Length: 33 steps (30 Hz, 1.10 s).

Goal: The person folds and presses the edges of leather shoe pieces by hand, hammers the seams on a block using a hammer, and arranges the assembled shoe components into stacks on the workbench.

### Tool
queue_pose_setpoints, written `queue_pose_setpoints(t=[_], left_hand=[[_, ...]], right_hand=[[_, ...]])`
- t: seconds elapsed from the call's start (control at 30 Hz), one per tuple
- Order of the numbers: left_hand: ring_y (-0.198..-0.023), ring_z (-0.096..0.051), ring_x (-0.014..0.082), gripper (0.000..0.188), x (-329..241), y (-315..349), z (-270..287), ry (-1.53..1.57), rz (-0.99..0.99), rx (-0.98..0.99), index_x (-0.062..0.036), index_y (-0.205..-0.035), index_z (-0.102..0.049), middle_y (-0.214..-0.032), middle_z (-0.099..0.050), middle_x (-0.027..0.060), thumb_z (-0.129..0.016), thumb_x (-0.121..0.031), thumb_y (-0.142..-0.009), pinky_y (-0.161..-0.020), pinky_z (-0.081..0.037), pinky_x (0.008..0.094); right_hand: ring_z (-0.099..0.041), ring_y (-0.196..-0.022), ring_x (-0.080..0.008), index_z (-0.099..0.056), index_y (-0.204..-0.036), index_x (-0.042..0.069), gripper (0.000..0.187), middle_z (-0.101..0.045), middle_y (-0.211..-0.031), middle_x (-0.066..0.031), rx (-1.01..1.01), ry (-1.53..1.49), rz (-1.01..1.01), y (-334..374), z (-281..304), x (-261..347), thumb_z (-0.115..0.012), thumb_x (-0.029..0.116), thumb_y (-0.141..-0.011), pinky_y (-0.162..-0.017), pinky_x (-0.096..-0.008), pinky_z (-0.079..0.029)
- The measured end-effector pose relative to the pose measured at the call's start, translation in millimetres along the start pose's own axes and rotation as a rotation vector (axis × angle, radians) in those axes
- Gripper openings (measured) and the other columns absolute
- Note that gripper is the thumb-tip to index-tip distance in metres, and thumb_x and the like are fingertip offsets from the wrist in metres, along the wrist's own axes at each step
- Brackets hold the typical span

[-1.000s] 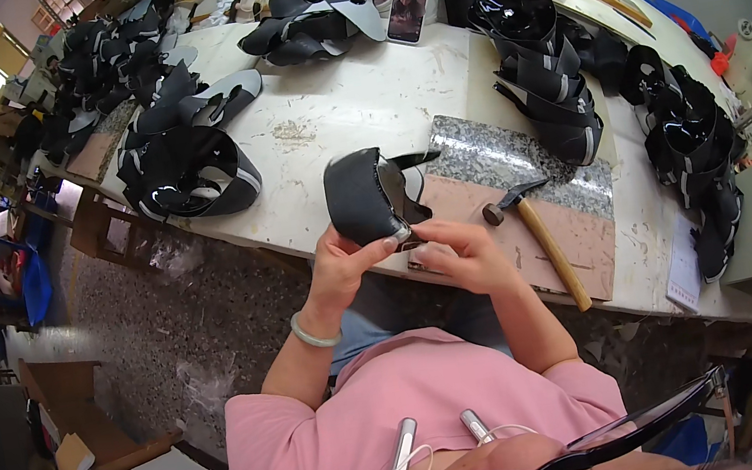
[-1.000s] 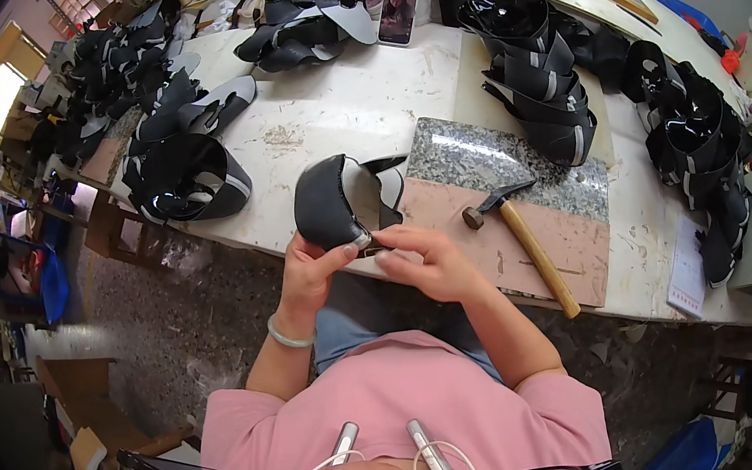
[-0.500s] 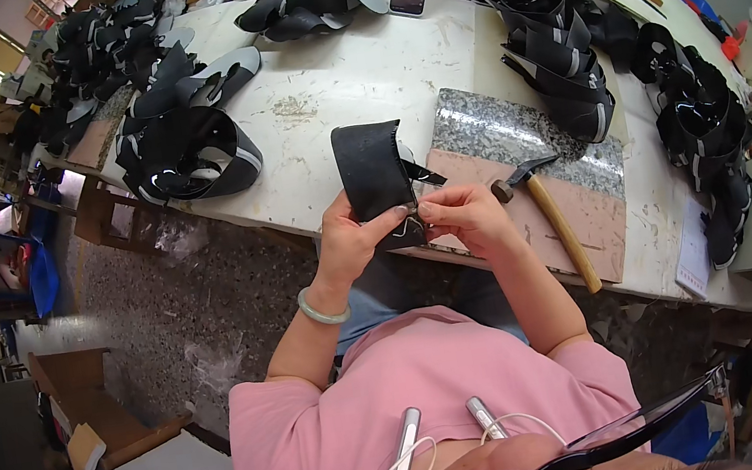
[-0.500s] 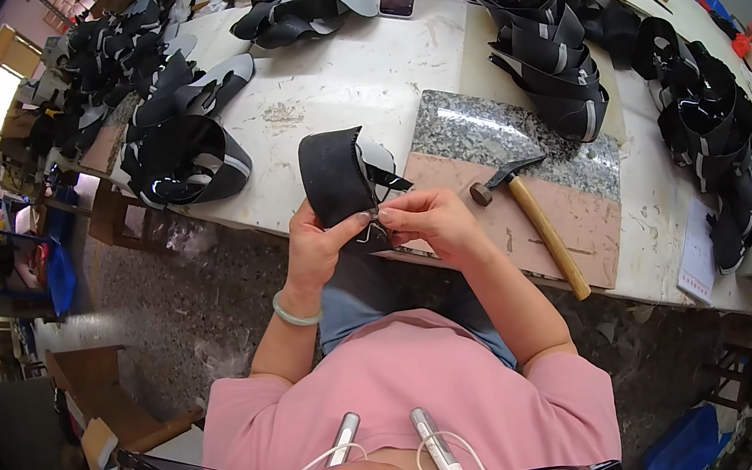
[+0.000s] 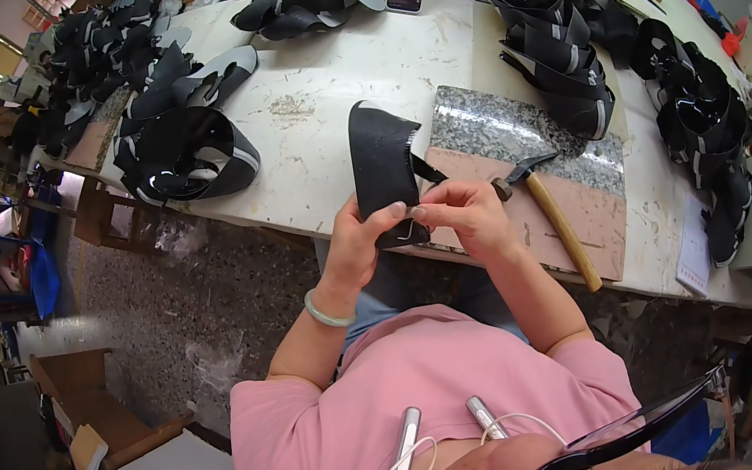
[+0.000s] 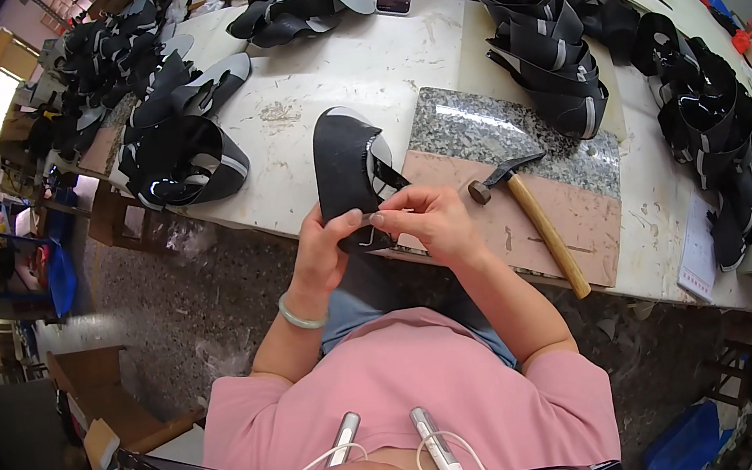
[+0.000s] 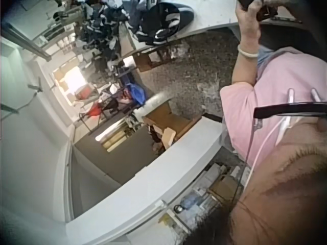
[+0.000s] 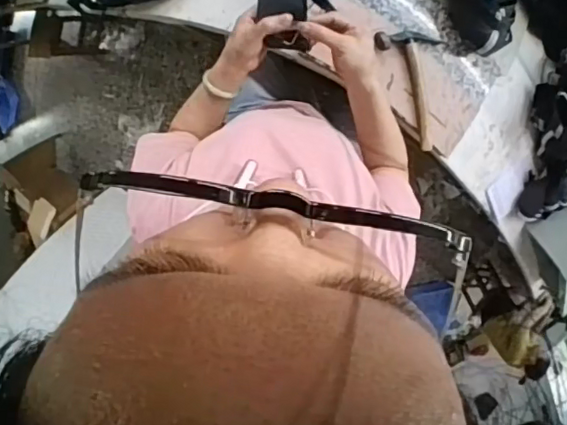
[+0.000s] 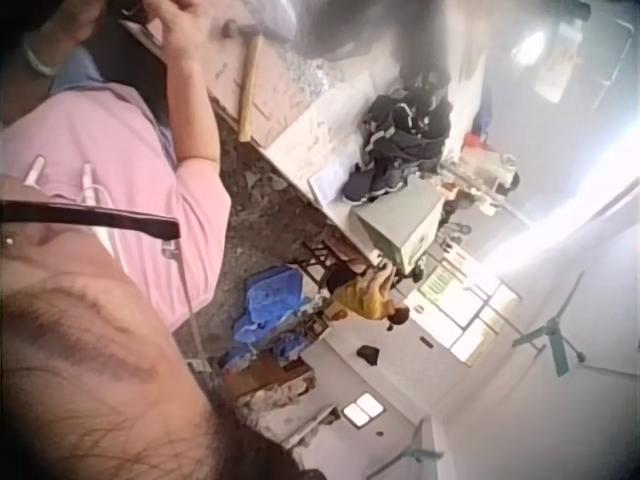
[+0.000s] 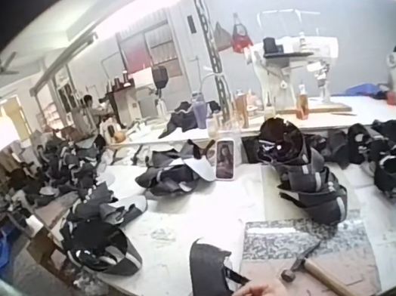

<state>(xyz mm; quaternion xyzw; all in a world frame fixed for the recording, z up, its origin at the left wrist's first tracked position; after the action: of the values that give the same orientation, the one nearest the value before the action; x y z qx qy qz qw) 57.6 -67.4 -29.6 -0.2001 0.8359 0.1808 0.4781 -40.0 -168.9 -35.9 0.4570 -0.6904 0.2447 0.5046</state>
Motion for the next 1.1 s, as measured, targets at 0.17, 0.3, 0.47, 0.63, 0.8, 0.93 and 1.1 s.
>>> queue_pose_setpoints(t=[0.17,0.3,0.47,0.63,0.8,0.93,1.1], left_hand=[[-0.076,-0.065,0.0146,0.024,5,2,-6,0.229,0.105,-0.133,0.0008,-0.100,-0.058,-0.090,-0.065,0.0076,-0.055,-0.022,-0.094,-0.069,-0.055,0.0290],[-0.075,-0.065,0.0149,0.030,25,-2,-11,0.352,0.258,-0.016,0.0002,-0.100,-0.058,-0.086,-0.065,0.0076,-0.053,-0.029,-0.096,-0.069,-0.055,0.0289],[-0.081,-0.065,0.0154,0.030,20,2,-16,0.294,0.141,-0.027,-0.0004,-0.107,-0.053,-0.092,-0.064,0.0073,-0.059,-0.026,-0.092,-0.073,-0.054,0.0292],[-0.087,-0.063,0.0141,0.038,1,3,-15,0.102,-0.012,0.059,0.0007,-0.113,-0.049,-0.098,-0.062,0.0069,-0.069,-0.008,-0.082,-0.077,-0.053,0.0277],[-0.088,-0.063,0.0134,0.046,-8,1,-13,0.193,-0.058,0.040,0.0014,-0.119,-0.047,-0.100,-0.062,0.0070,-0.068,0.001,-0.079,-0.081,-0.052,0.0277],[-0.087,-0.063,0.0135,0.048,-8,1,-12,0.183,-0.073,0.039,0.0015,-0.122,-0.046,-0.100,-0.062,0.0069,-0.068,0.001,-0.079,-0.081,-0.053,0.0280],[-0.087,-0.064,0.0142,0.048,-8,1,-12,0.208,-0.086,0.041,0.0004,-0.123,-0.045,-0.100,-0.062,0.0070,-0.066,0.003,-0.080,-0.080,-0.054,0.0282]], right_hand=[[-0.053,-0.059,-0.0076,-0.064,-0.074,-0.002,0.008,-0.062,-0.069,-0.0038,-0.058,-0.022,0.070,4,5,1,-0.070,0.003,-0.076,-0.053,-0.0209,-0.039],[-0.052,-0.059,-0.0075,-0.063,-0.072,-0.001,0.006,-0.062,-0.069,-0.0037,-0.023,-0.091,0.078,6,-1,0,-0.069,0.001,-0.075,-0.053,-0.0207,-0.037],[-0.055,-0.063,-0.0092,-0.064,-0.078,-0.003,0.007,-0.064,-0.074,-0.0064,-0.019,-0.193,0.079,8,4,2,-0.068,0.003,-0.079,-0.057,-0.0219,-0.042],[-0.060,-0.073,-0.0129,-0.065,-0.100,-0.008,0.022,-0.067,-0.087,-0.0103,0.094,-0.233,-0.026,10,2,9,-0.066,0.008,-0.085,-0.066,-0.0240,-0.048],[-0.061,-0.076,-0.0131,-0.063,-0.108,-0.008,0.029,-0.067,-0.093,-0.0114,0.157,-0.232,-0.117,7,2,8,-0.065,0.011,-0.087,-0.070,-0.0251,-0.050],[-0.061,-0.077,-0.0126,-0.065,-0.105,-0.007,0.026,-0.067,-0.090,-0.0098,0.224,-0.180,-0.166,1,2,-4,-0.067,0.010,-0.085,-0.071,-0.0246,-0.050],[-0.062,-0.075,-0.0120,-0.066,-0.102,-0.005,0.023,-0.067,-0.087,-0.0079,0.162,-0.133,-0.167,2,0,-2,-0.070,0.007,-0.082,-0.069,-0.0232,-0.050]])
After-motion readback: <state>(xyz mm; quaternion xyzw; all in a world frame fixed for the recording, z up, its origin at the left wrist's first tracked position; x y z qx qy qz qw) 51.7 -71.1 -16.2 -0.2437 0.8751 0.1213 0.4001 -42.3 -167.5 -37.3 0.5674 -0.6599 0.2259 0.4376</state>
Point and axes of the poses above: each hand's wrist, its own y-axis away from the middle knuckle, its own z-axis out of the back of the hand, x = y × z, the point moved 7 cm from there along -y, towards the middle knuckle
